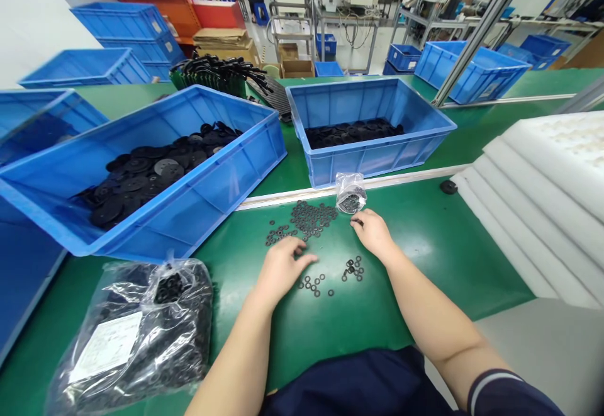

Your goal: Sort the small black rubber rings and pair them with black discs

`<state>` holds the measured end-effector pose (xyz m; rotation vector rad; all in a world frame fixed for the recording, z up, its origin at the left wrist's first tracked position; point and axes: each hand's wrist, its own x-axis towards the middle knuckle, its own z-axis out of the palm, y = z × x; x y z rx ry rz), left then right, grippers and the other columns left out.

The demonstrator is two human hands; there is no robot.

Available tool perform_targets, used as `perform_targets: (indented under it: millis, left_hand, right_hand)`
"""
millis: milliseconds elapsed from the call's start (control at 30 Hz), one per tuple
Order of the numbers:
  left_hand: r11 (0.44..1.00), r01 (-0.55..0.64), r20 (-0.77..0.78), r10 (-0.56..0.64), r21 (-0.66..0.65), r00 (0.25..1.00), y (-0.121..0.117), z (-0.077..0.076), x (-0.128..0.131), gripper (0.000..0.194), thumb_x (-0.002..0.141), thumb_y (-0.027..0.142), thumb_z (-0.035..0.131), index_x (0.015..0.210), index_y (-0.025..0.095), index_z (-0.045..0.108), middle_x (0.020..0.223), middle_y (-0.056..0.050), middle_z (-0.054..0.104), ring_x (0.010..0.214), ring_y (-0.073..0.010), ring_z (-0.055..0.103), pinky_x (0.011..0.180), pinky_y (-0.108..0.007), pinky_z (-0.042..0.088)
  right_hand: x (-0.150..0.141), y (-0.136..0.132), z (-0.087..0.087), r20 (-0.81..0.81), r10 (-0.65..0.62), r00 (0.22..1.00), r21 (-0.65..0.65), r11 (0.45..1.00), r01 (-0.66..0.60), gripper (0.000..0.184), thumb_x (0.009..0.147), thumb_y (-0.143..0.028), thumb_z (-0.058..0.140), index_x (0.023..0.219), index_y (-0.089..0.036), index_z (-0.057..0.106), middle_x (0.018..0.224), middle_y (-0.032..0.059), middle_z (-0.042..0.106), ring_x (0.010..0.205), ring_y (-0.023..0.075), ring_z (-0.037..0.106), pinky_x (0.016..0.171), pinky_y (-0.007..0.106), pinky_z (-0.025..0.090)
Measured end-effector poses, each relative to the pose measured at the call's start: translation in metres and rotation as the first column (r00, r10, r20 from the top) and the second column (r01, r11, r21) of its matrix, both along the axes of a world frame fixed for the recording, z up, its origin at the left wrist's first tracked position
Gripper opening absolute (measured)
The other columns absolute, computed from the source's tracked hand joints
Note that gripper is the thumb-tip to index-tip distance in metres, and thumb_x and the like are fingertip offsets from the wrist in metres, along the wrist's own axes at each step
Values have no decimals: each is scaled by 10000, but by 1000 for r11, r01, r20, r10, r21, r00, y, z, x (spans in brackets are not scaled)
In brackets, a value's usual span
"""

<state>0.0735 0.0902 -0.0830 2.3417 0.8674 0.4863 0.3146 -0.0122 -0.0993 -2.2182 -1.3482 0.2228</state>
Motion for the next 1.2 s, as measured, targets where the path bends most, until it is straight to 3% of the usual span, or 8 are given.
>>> perform_targets:
  millis: [100,200,400,533,667,800,1000,1200]
  left_hand:
    - [954,270,-101,-283,-128,954,-16,3,3,189,717,333,746,774,188,639,759,-22,609,716,-173,580,654,-266,424]
    - [934,325,-135,-344,-148,929,-24,3,5,99,738,242,721,718,187,641,784,-32,618,753,-178,585,681,-266,418]
    - [975,202,-13,-204,-94,979,-18,-4,7,139,834,155,540,801,175,674,788,-56,637,758,-173,589,712,-274,435]
    - [970,37,174,6,-241,985,-21,-11,14,117,804,168,559,785,171,674,732,-46,652,695,-157,593,672,-268,451]
    - [785,-27,273,248,-619,929,-28,-17,23,112,777,238,596,799,146,655,607,-28,640,577,-139,600,571,-246,461]
    - [610,16,307,375,-792,875,-28,-17,27,141,724,270,643,760,134,633,546,-19,625,509,-125,593,518,-235,472]
    - [530,35,332,476,-847,814,-30,-15,27,154,686,276,672,700,142,597,498,-1,610,421,-90,539,465,-214,453]
    - [440,93,338,521,-893,783,-32,-21,32,227,659,341,702,696,144,597,486,14,596,409,-94,541,466,-232,460]
  right_hand:
    - [-1,0,-3,30,40,999,59,997,-42,152,844,-202,557,887,-196,703,826,51,621,802,183,591,761,280,450]
    - [-6,2,-6,62,89,994,74,993,-94,180,853,-196,529,877,-200,708,881,62,647,834,187,602,788,280,459]
    - [-20,3,-3,100,164,981,-36,986,-161,224,867,-198,502,866,-187,726,896,73,654,858,198,614,821,291,464]
    - [-19,1,-2,80,168,983,-25,986,-166,208,853,-214,508,864,-187,714,891,68,643,848,199,616,808,298,470]
    - [-15,0,-2,27,141,990,-33,990,-140,157,800,-215,540,844,-187,688,864,56,635,786,188,618,782,305,476]
    - [-13,-1,1,-16,113,993,-59,992,-114,130,784,-231,545,798,-181,665,793,48,624,739,193,612,744,324,474]
    - [-44,-5,17,-193,302,934,99,953,-288,161,827,-323,560,812,-193,656,774,49,629,653,173,595,656,301,491]
    - [-75,-5,15,-176,473,864,204,876,-438,242,864,-437,539,805,-245,673,806,69,672,651,200,636,597,309,526]
